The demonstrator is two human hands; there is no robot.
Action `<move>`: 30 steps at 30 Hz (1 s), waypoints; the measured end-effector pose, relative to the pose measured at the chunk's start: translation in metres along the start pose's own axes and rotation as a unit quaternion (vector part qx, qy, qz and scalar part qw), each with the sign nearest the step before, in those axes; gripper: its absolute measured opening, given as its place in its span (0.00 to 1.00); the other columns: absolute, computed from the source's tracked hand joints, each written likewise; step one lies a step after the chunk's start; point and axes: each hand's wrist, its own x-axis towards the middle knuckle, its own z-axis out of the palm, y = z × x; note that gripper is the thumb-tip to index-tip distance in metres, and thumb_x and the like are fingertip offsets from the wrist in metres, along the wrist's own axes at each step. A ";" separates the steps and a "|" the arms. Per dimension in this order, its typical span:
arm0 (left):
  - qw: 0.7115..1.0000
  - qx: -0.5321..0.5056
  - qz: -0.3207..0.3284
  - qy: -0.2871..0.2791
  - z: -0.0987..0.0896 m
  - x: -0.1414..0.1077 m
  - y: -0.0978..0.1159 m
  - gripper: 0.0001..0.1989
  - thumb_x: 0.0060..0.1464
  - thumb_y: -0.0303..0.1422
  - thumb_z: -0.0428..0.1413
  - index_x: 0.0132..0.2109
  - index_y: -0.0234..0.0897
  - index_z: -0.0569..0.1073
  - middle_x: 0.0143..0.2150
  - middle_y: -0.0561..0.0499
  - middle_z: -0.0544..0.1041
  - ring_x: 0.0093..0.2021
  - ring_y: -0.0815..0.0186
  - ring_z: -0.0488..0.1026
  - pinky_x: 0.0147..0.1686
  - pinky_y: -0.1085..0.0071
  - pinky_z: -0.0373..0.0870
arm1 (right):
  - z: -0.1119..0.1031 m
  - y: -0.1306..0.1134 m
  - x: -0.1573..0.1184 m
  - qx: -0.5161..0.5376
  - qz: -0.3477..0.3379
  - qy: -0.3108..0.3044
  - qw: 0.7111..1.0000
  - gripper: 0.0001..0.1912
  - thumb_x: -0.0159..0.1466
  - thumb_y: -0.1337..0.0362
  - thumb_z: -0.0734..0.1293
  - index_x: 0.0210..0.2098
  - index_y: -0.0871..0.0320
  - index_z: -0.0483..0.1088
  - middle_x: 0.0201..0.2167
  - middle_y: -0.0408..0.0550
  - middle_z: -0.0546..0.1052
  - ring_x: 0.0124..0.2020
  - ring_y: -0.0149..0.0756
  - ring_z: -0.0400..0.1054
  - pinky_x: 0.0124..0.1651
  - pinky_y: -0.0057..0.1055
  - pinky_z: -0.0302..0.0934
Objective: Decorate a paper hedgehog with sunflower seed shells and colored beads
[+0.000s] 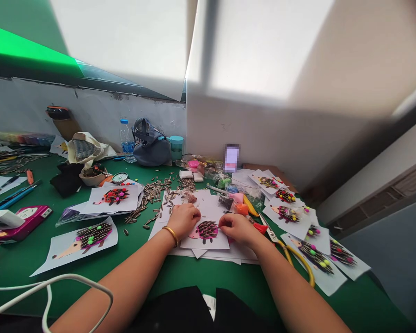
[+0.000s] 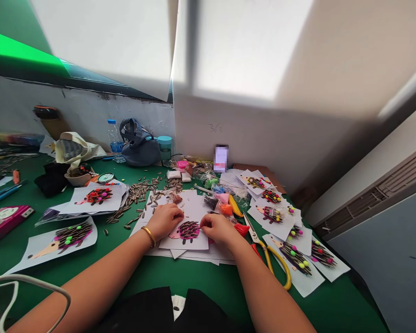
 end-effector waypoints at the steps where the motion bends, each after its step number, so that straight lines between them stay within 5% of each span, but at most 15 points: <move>1: 1.000 0.000 0.001 0.002 0.000 0.000 0.000 0.07 0.55 0.33 0.55 0.35 0.44 0.79 0.40 0.51 0.78 0.45 0.61 0.72 0.46 0.61 0.60 | 0.001 -0.001 0.000 -0.005 -0.003 0.005 1.000 0.08 0.57 0.68 0.64 0.33 0.55 0.74 0.30 0.41 0.77 0.28 0.30 0.68 0.28 0.24 0.56; 20: 1.000 0.001 -0.007 -0.001 0.000 0.001 0.001 0.06 0.55 0.32 0.56 0.35 0.44 0.79 0.39 0.52 0.78 0.45 0.62 0.72 0.46 0.62 0.58 | 0.008 -0.015 0.000 -0.158 -0.023 0.036 0.987 0.08 0.57 0.68 0.64 0.32 0.54 0.75 0.34 0.44 0.77 0.35 0.33 0.68 0.35 0.26 0.55; 30: 1.000 0.003 -0.002 0.004 0.001 0.001 0.000 0.07 0.55 0.32 0.56 0.35 0.44 0.79 0.39 0.51 0.78 0.45 0.61 0.72 0.47 0.62 0.59 | 0.006 -0.011 0.000 -0.139 -0.021 0.030 0.990 0.05 0.57 0.66 0.66 0.33 0.54 0.74 0.33 0.43 0.76 0.33 0.32 0.67 0.33 0.26 0.54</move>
